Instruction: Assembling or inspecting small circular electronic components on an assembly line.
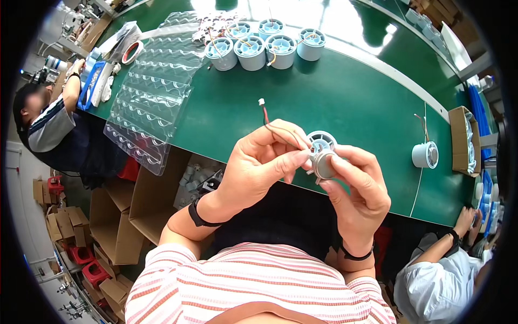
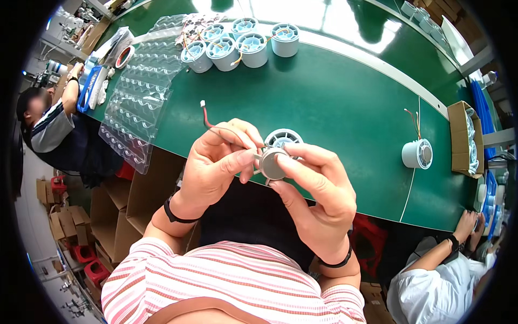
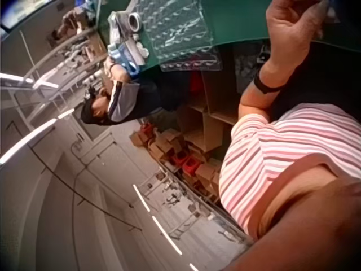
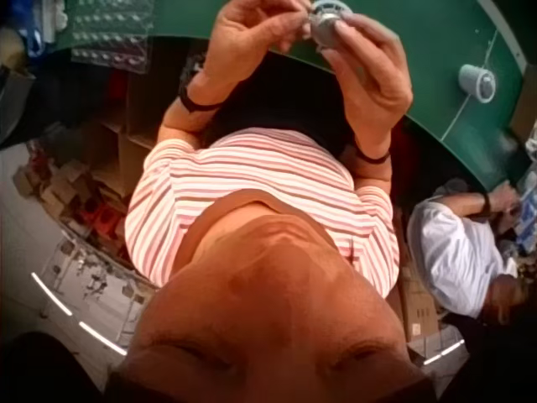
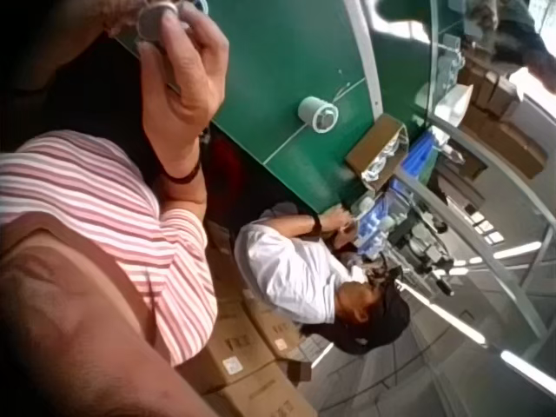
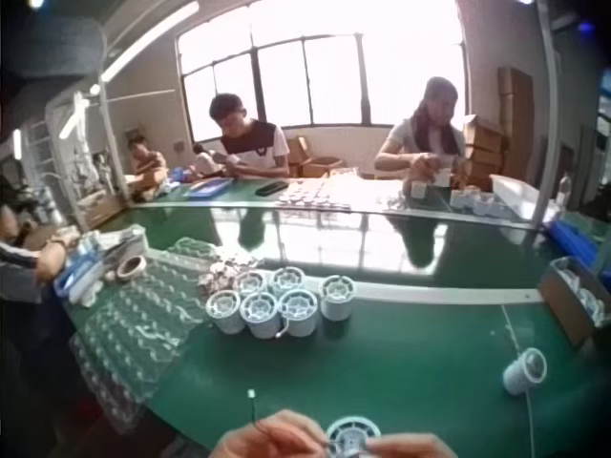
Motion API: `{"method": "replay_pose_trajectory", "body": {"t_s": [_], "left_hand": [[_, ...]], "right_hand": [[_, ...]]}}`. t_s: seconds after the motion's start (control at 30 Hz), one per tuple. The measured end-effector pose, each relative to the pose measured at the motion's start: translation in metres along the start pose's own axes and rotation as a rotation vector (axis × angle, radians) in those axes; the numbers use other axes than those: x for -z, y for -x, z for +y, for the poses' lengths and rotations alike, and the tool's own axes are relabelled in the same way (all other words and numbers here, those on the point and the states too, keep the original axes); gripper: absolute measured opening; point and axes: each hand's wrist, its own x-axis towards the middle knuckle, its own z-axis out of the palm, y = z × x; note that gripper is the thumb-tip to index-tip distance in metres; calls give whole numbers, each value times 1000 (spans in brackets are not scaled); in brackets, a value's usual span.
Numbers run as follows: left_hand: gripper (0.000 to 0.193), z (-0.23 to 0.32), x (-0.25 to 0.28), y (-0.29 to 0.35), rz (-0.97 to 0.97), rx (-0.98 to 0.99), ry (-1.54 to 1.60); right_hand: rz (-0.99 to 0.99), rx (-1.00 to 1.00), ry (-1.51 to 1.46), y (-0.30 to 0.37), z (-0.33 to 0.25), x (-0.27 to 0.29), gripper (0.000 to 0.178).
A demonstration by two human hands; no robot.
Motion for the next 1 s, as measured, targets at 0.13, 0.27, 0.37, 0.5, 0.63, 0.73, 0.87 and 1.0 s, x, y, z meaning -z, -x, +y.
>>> {"method": "replay_pose_trajectory", "body": {"t_s": [0.13,0.27,0.37,0.5,0.63,0.73,0.87,1.0], "left_hand": [[11,-16,-7,-8,112,-163,-313],[9,-34,-2,-7,233,-315,-580],[10,-34,1,-2,267,-219,-427],[11,-34,4,-1,238,-153,-349],[10,-29,7,2,209,-127,-446],[9,-30,6,4,221,-43,-347],[9,-35,7,4,215,-26,-300],[11,-38,7,6,199,-62,-349]], "right_hand": [[48,-32,197,-9,-3,11,39],[-72,19,410,-16,2,17,35],[-99,-13,426,-15,3,13,36],[-115,-51,481,-14,2,10,34],[-134,-72,489,-16,-1,9,33],[-129,-74,489,-17,1,8,33],[-125,-100,480,-12,0,6,32],[-152,-67,533,-10,1,8,30]]}}
